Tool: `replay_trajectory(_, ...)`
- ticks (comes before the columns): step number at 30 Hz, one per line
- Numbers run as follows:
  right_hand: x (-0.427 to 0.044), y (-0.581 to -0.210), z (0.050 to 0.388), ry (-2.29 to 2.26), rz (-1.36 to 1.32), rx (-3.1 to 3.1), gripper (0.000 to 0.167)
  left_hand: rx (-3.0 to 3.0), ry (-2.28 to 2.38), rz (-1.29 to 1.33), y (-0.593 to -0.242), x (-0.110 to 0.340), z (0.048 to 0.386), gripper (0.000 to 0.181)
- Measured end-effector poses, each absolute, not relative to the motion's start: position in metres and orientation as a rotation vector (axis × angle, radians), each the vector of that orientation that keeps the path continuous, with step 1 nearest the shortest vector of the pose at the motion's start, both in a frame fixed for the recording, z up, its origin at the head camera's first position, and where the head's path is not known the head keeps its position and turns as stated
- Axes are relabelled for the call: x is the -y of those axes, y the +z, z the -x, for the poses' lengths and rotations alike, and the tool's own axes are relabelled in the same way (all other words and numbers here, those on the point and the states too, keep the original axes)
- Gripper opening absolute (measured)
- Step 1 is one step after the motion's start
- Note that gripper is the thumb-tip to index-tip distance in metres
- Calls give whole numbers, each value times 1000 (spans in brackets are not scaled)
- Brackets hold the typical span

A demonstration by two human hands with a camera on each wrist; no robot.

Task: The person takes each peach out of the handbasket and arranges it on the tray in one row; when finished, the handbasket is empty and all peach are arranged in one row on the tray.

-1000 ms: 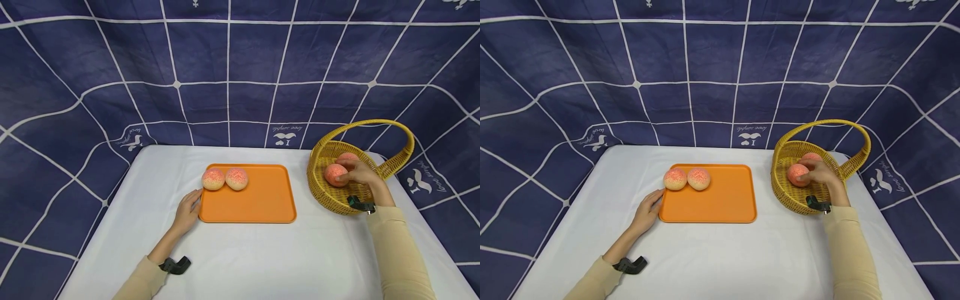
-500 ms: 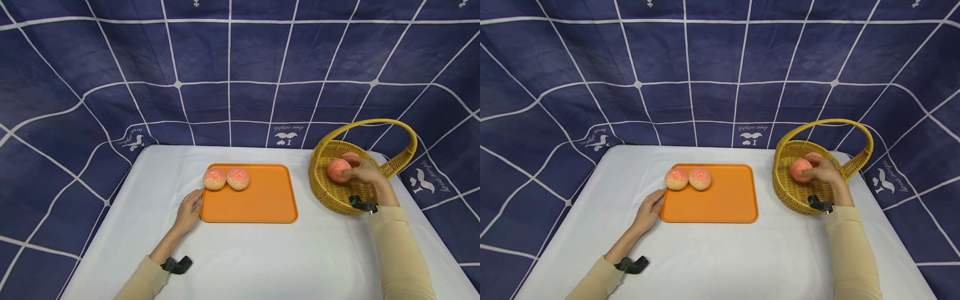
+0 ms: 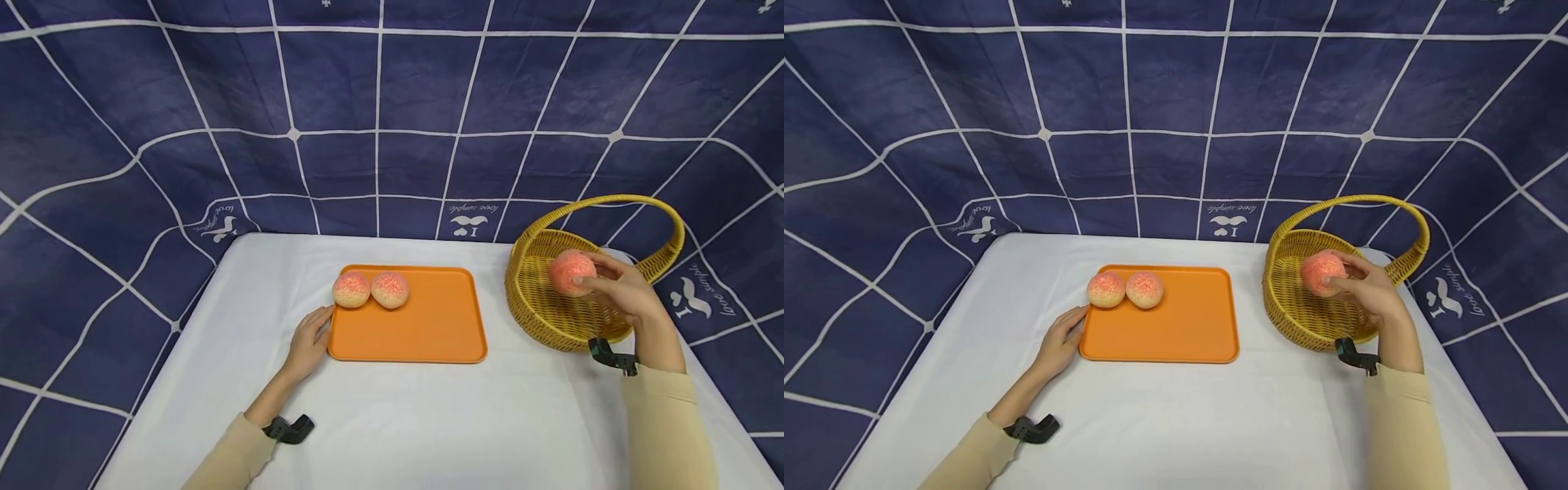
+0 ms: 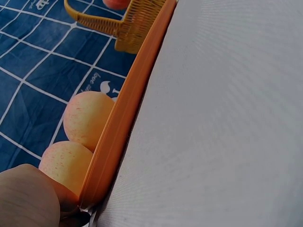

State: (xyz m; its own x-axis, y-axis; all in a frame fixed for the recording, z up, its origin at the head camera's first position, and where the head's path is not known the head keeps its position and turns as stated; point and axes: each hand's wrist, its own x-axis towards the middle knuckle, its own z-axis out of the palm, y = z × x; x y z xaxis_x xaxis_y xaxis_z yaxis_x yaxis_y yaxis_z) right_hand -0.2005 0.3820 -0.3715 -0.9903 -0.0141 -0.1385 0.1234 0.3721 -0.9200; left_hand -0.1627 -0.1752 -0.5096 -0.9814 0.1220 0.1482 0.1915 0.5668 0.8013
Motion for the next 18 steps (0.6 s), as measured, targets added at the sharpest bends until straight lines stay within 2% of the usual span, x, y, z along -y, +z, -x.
replay_trajectory(3, -371, -370, 185, -1951, -36, -2372, 52, 2718, -1402, 266, -510, 175, 163, 47)
replay_trajectory(8, -342, -364, 170, -2187, 159, -2215, 53, 2699, -1393, 286, -510, 176, 162, 46)
replay_trajectory(12, -313, -362, 173, -2250, 245, -2125, 52, 2688, -1380, 290, -511, 176, 163, 46)
replay_trajectory(18, -270, -372, 191, -2178, 163, -2080, 56, 2677, -1380, 282, -510, 174, 163, 46)
